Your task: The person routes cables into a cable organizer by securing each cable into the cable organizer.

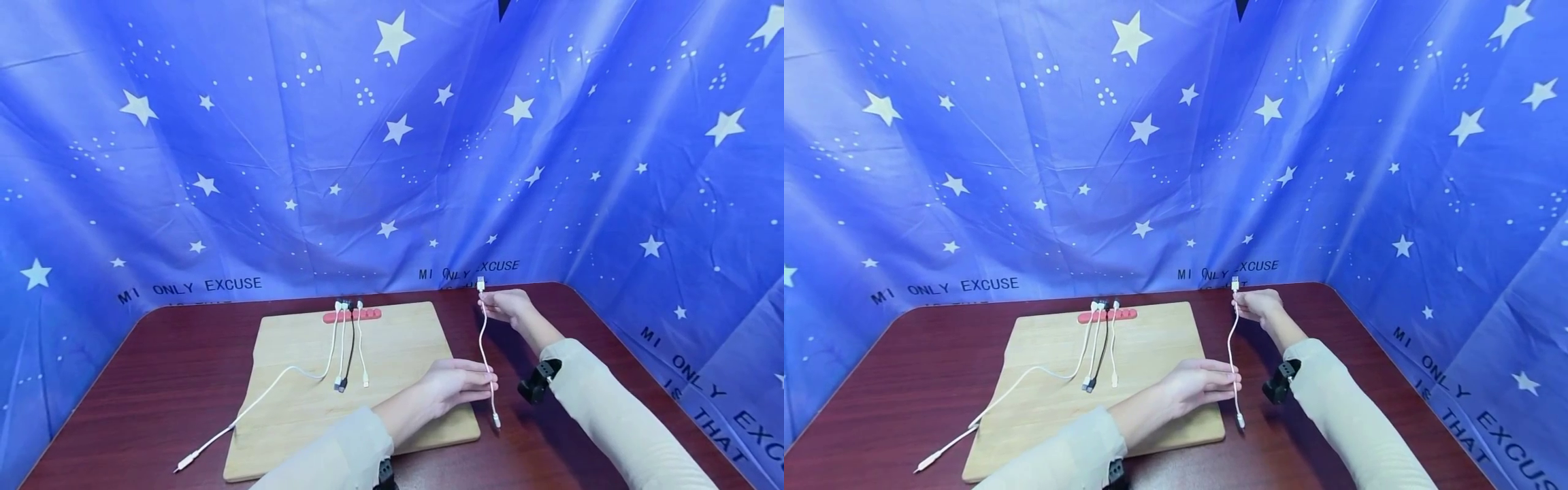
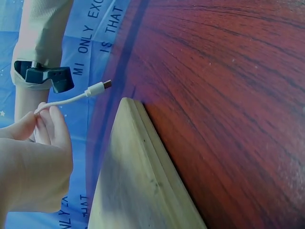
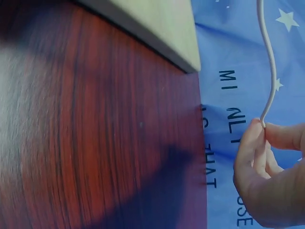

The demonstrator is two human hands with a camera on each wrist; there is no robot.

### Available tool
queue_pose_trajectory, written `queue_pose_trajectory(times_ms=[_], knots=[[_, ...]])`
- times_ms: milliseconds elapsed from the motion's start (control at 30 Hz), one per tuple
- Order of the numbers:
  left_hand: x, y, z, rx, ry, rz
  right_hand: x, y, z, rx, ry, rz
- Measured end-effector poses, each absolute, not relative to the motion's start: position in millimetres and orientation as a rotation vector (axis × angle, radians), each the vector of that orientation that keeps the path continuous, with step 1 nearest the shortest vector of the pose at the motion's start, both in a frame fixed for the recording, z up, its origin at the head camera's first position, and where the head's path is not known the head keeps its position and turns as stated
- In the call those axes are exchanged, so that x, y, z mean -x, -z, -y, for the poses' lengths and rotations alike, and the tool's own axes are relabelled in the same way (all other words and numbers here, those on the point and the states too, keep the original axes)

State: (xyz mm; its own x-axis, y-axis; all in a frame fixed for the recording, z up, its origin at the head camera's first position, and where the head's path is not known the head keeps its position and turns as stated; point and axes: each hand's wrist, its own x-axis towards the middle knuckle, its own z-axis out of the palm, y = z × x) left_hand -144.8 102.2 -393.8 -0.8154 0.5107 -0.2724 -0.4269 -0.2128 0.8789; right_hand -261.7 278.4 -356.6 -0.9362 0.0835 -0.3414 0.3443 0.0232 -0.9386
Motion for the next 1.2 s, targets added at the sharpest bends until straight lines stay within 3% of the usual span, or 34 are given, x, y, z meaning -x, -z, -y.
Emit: queue_pose_trajectory(times_ms=[600, 1200], knots=[[149, 391, -79, -0.022, -2.107, -1.462, 268, 360, -270, -0.174, 2.166, -1.637], [148, 388, -60, -0.025, -2.018, -1.594, 277, 359, -240, -0.294, 2.149, -1.741]])
